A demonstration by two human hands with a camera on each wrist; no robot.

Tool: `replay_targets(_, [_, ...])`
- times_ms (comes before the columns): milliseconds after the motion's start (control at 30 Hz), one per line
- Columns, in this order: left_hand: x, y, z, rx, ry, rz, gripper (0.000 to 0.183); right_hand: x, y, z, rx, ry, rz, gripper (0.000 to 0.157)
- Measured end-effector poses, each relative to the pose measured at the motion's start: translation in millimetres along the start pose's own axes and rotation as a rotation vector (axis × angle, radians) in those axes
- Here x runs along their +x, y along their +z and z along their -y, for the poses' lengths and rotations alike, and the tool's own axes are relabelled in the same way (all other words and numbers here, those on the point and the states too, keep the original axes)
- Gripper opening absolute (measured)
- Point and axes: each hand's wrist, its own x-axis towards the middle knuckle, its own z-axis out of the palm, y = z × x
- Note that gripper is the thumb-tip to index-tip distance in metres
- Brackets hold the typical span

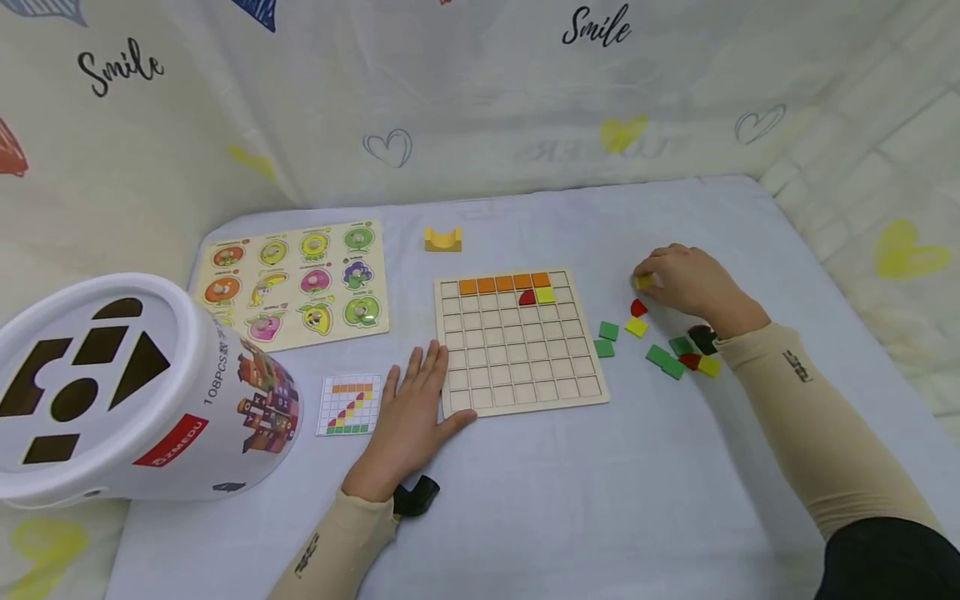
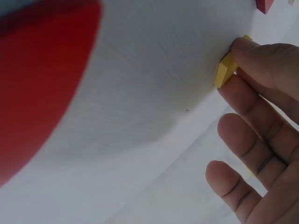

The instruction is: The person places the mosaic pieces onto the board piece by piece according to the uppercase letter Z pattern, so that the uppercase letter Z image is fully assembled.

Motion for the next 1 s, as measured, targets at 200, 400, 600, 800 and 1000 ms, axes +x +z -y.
replay_targets(200, [0.2,0.7,-0.3,-0.001,0.009,0.001,0.102,-0.9,0.2,1.6,0.014,-0.004,-0.007,0.031])
replay_targets(400, [0.1,0.0,-0.3,-0.003,0.002,0.006,0.103,-0.8,-0.5,18.1,0.045,-0.043,-0.048,0.032])
replay_targets(600, [0.7,-0.5,0.8,-0.004,0.001,0.006,0.103,4.0,2.0,44.8,0.085,-0.139,-0.084,0.029])
replay_targets(800, [0.1,-1.0,1.1,-0.004,0.0,0.004,0.103,15.2,6.4,76.6,0.097,-0.242,-0.096,0.025])
replay_targets(1000, [0.2,-0.2,0.3,-0.003,0.005,0.003,0.102,23.6,9.0,104.5,0.115,-0.338,-0.112,0.021])
